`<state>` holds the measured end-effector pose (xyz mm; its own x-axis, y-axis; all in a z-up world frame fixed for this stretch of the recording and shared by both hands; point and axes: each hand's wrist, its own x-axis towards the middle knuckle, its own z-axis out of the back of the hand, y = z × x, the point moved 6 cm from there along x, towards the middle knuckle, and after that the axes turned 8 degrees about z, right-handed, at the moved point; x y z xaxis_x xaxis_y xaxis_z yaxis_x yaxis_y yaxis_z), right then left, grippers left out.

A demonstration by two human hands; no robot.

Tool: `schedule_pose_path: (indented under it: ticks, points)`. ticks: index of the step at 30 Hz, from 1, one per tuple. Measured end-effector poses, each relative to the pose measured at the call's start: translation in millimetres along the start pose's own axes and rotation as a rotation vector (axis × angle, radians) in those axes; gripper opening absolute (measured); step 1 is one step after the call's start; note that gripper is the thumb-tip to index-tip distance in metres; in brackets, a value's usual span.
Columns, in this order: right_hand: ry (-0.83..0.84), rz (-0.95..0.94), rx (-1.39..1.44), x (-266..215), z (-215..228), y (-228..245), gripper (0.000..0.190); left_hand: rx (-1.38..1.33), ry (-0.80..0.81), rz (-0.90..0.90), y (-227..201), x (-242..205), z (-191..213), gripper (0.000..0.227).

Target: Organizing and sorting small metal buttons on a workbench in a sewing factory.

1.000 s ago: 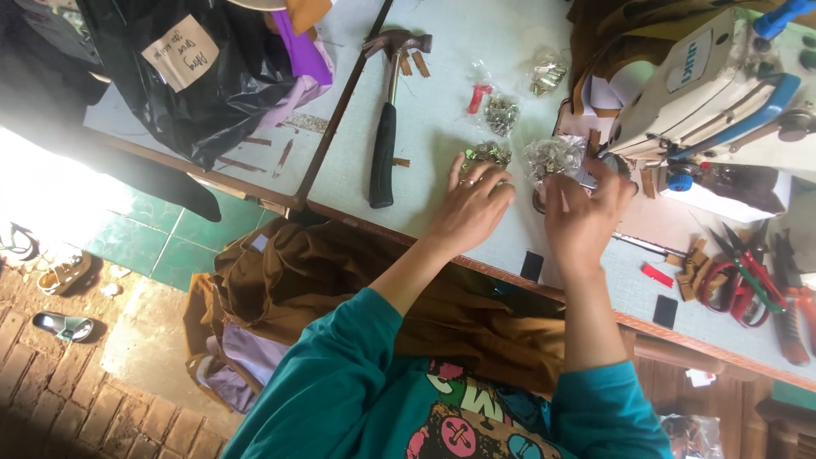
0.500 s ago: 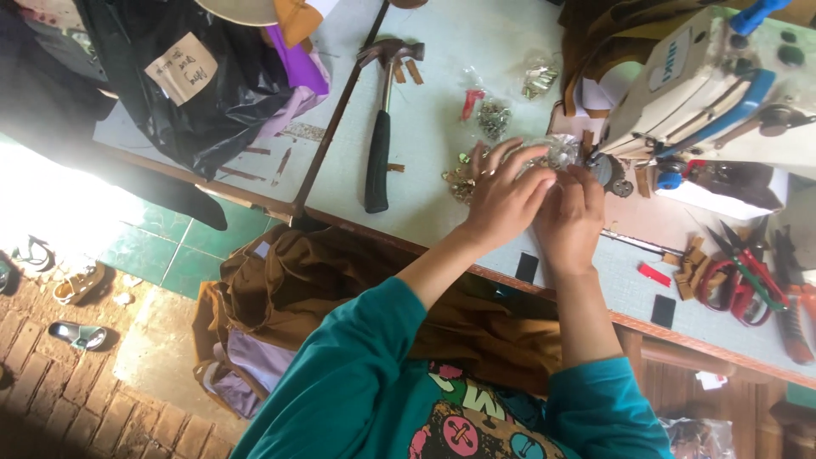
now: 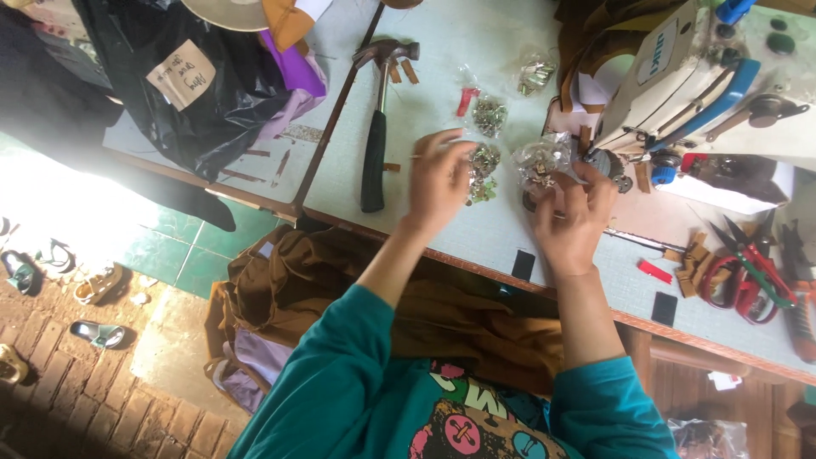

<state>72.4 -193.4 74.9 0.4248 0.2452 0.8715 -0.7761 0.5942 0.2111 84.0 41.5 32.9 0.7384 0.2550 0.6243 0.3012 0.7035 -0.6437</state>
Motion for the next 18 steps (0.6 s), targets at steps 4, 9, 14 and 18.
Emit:
schedule_pose_path:
  ticks: [4,9,14,18]
  points:
    - [0.000,0.056,-0.034,-15,-10,8,0.024,0.101,-0.044,-0.017,8,-23,39,0.026]
    - [0.252,0.089,0.062,2,-38,67,0.020,0.073,0.042,0.053,0,-45,40,0.028]
    - [0.397,0.009,0.002,-16,-72,49,0.031,0.189,0.236,-0.061,-21,-45,43,0.025]
    - [0.478,-0.063,0.001,-29,-77,35,0.010,0.215,0.369,-0.100,-42,-34,47,0.039]
